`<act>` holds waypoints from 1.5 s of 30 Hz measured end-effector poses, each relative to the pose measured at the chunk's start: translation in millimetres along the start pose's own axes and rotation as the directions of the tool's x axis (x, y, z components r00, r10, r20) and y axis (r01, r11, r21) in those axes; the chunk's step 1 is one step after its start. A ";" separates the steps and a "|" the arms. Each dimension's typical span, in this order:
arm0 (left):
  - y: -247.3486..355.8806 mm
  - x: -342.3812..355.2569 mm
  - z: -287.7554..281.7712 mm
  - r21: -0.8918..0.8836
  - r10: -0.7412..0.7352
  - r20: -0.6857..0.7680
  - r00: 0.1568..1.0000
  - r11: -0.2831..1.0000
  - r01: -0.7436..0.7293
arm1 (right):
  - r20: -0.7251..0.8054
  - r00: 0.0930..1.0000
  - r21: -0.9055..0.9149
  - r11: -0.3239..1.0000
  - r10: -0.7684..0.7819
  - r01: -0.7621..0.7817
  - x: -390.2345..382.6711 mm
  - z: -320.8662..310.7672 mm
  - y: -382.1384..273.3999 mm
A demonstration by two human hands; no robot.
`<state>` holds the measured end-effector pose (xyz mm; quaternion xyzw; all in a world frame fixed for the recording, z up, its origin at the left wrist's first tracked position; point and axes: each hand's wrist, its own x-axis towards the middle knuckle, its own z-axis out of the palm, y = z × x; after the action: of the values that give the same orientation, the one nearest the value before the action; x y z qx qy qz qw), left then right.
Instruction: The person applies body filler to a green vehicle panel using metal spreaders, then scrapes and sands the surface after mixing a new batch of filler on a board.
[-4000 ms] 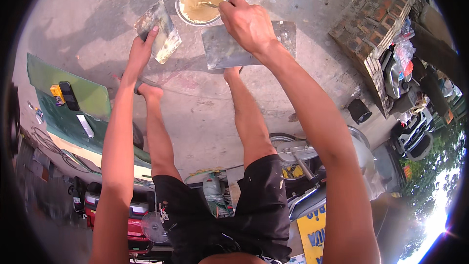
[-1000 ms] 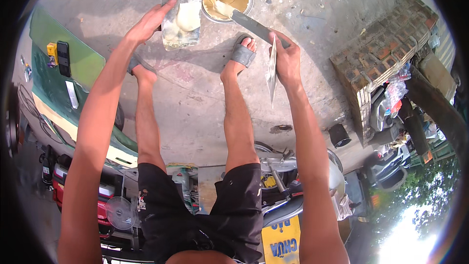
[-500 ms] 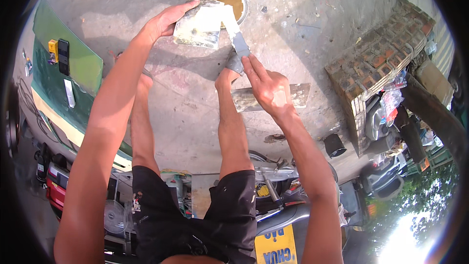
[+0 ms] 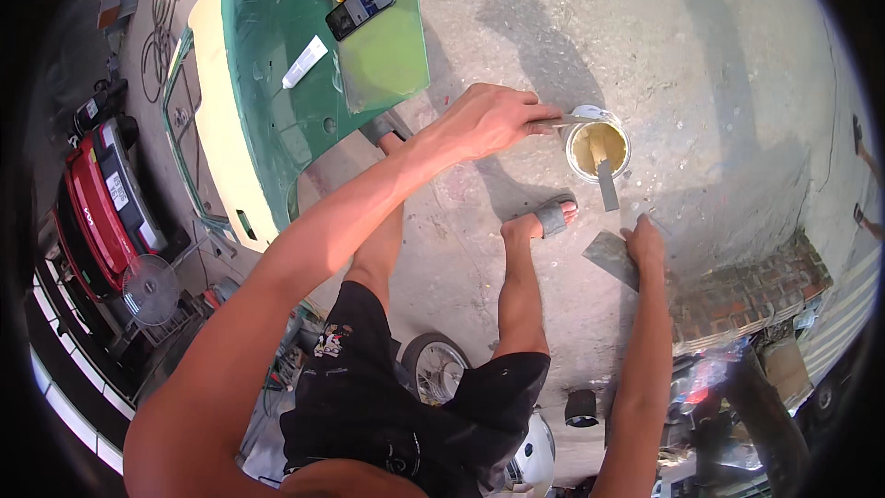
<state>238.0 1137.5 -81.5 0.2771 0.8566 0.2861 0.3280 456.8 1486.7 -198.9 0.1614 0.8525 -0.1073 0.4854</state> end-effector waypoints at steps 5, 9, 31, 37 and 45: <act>-54.0 -130.3 -84.2 -0.012 0.046 -0.582 0.812 0.998 -0.065 | -0.003 0.973 0.038 0.972 -0.232 0.232 -61.9 -61.8 -119.5; -97.7 -256.7 -108.9 -0.241 -0.186 -0.724 0.664 0.971 0.010 | 0.108 0.812 -0.216 0.784 -0.574 0.583 -80.3 -83.1 -335.4; -105.8 -566.5 -69.1 -0.743 -0.786 0.331 -0.522 0.124 -0.658 | 0.734 0.455 -0.261 0.410 -0.505 0.874 -192.8 -66.1 -811.9; -15.9 -545.8 -159.6 -0.683 -0.834 0.148 -0.531 0.303 -0.665 | 0.845 0.088 0.319 0.629 -0.527 0.709 -327.9 -156.9 -746.1; 88.2 -466.1 -279.9 -0.520 -0.852 -0.084 -0.517 0.480 -0.707 | 0.403 0.052 0.415 0.233 -0.914 0.879 -417.9 -314.6 -682.7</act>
<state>355.8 802.6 339.6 -0.5312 0.3485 0.6066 -0.4779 147.5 890.7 338.4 -0.4289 0.5681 -0.4510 0.5384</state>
